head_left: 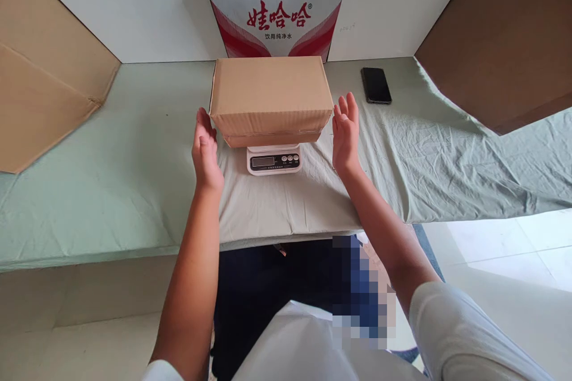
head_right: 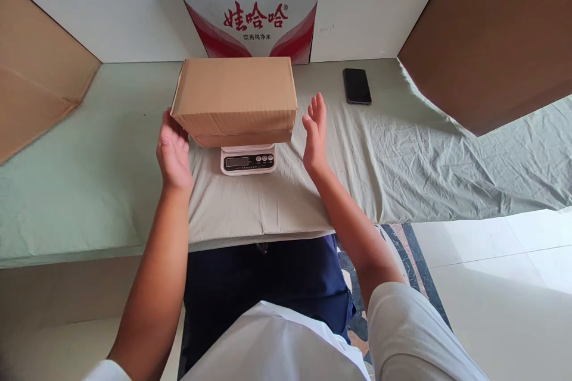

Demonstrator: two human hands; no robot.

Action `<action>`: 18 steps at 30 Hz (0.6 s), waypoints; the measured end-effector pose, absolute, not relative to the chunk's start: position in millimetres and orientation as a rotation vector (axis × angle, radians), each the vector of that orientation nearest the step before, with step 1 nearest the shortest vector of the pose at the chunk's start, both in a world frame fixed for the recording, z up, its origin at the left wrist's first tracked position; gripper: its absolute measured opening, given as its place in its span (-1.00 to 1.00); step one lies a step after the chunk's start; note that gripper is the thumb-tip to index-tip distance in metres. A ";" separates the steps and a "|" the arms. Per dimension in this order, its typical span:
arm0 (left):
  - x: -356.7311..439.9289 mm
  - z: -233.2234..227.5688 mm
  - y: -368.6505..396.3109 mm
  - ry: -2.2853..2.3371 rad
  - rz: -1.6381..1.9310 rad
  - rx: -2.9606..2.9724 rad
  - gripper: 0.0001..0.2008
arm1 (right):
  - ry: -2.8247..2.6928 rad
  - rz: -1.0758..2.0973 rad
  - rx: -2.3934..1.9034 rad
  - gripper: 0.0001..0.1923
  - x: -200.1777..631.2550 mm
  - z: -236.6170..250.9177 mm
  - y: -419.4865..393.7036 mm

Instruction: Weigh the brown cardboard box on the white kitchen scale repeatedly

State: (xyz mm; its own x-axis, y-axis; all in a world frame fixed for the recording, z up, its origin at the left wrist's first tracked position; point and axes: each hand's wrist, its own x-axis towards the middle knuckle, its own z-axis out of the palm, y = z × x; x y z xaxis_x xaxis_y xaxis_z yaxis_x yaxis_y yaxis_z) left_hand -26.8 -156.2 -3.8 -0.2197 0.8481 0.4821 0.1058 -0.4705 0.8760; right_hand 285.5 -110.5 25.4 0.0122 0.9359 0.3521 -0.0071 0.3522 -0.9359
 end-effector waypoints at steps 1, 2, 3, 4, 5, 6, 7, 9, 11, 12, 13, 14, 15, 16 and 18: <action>-27.0 -4.5 -156.1 1.154 1.741 1.496 -0.31 | -1.331 0.950 -0.951 -0.18 286.1 26.5 -110.4; -26.4 -4.6 -156.3 1.161 1.737 1.502 -0.30 | -1.311 0.966 -0.959 -0.17 285.8 27.6 -110.8; -25.3 -4.0 -156.7 1.165 1.731 1.505 -0.28 | -1.289 0.985 -0.964 -0.15 285.1 28.6 -111.4; -23.9 -2.9 -157.3 1.167 1.726 1.506 -0.28 | -1.274 1.002 -0.966 -0.14 284.1 29.0 -111.9; -22.4 -1.4 -158.0 1.166 1.723 1.507 -0.27 | -1.270 1.015 -0.965 -0.14 283.1 28.9 -112.2; -20.8 0.3 -158.9 1.163 1.719 1.508 -0.26 | -1.280 1.023 -0.964 -0.14 282.2 28.2 -112.3; -19.2 2.1 -159.8 1.161 1.716 1.507 -0.26 | -1.301 1.027 -0.962 -0.15 281.7 27.0 -112.1; -16.2 5.3 -161.4 1.153 1.718 1.498 -0.27 | -1.346 1.028 -0.954 -0.19 281.1 24.1 -111.5; -13.2 7.7 -162.7 1.135 1.719 1.485 -0.27 | -1.368 1.033 -0.942 -0.24 280.4 22.4 -111.3; -11.8 8.4 -163.1 1.124 1.721 1.479 -0.27 | -1.372 1.035 -0.937 -0.27 279.7 22.3 -111.5; -10.4 8.8 -163.5 1.114 1.723 1.472 -0.26 | -1.377 1.035 -0.934 -0.28 278.8 22.8 -112.1; -9.2 8.9 -163.8 1.108 1.724 1.466 -0.25 | -1.386 1.033 -0.934 -0.30 277.6 23.8 -112.8; -8.1 8.9 -164.1 1.105 1.723 1.460 -0.25 | -1.398 1.029 -0.934 -0.30 276.3 25.1 -113.8; -7.1 8.8 -164.4 1.106 1.723 1.456 -0.24 | -1.408 1.026 -0.931 -0.30 274.8 26.7 -114.8; -5.9 8.3 -164.9 1.115 1.716 1.450 -0.24 | -1.416 1.036 -0.913 -0.28 272.0 30.1 -117.2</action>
